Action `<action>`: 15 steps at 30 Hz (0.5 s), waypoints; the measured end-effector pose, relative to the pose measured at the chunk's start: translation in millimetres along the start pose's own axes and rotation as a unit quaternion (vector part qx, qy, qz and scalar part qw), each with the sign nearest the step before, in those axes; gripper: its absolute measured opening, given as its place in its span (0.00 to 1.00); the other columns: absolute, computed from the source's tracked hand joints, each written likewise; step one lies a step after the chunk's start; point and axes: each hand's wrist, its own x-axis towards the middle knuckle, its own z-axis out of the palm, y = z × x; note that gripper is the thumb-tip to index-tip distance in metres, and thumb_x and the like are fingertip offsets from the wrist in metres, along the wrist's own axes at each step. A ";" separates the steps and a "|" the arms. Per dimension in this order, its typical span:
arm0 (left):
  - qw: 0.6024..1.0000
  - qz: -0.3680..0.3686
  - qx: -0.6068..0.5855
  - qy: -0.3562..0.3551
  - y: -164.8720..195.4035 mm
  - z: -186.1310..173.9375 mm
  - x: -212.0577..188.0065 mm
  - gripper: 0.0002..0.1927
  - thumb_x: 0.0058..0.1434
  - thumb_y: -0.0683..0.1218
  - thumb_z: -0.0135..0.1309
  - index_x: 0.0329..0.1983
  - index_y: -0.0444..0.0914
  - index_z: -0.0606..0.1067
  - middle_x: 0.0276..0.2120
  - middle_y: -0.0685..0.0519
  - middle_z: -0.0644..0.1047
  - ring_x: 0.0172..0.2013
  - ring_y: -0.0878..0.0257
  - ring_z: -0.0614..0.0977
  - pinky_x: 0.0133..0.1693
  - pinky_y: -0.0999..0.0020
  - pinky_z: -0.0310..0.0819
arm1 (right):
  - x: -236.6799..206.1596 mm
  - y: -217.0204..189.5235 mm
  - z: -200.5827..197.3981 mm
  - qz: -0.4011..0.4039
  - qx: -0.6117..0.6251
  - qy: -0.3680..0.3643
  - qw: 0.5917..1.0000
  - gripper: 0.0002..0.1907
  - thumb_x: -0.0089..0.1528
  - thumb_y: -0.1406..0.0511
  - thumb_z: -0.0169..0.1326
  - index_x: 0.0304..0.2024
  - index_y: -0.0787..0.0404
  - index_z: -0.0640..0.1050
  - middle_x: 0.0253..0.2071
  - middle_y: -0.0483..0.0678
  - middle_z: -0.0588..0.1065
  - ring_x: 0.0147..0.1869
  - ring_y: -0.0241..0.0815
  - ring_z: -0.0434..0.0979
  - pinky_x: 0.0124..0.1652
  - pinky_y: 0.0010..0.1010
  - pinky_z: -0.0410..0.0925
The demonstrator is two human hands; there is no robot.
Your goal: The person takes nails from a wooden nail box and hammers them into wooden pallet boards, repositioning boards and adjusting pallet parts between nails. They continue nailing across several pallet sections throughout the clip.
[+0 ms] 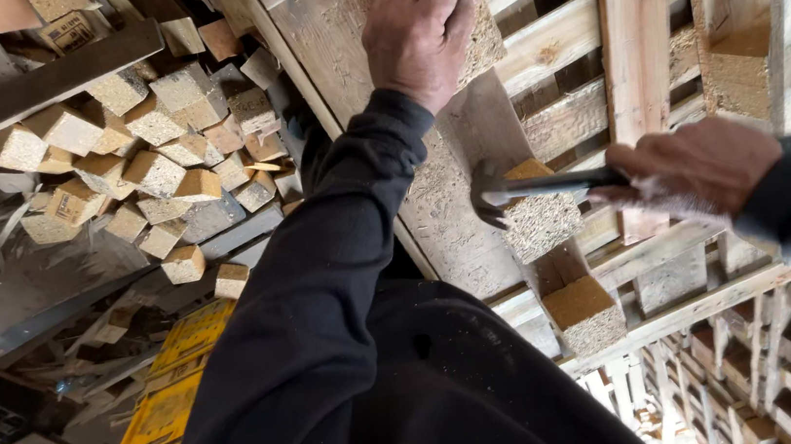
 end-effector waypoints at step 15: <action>0.999 -0.018 0.040 -0.016 -5.3 4.3 4.3 0.05 0.63 0.43 0.64 0.41 0.45 0.79 0.40 0.55 0.82 0.39 0.63 0.83 0.43 0.64 0.82 | 13.7 64.4 41.1 0.063 0.169 0.009 0.984 0.25 0.65 0.40 0.40 0.49 0.44 0.78 0.20 0.43 0.73 0.21 0.38 0.70 0.23 0.32 0.72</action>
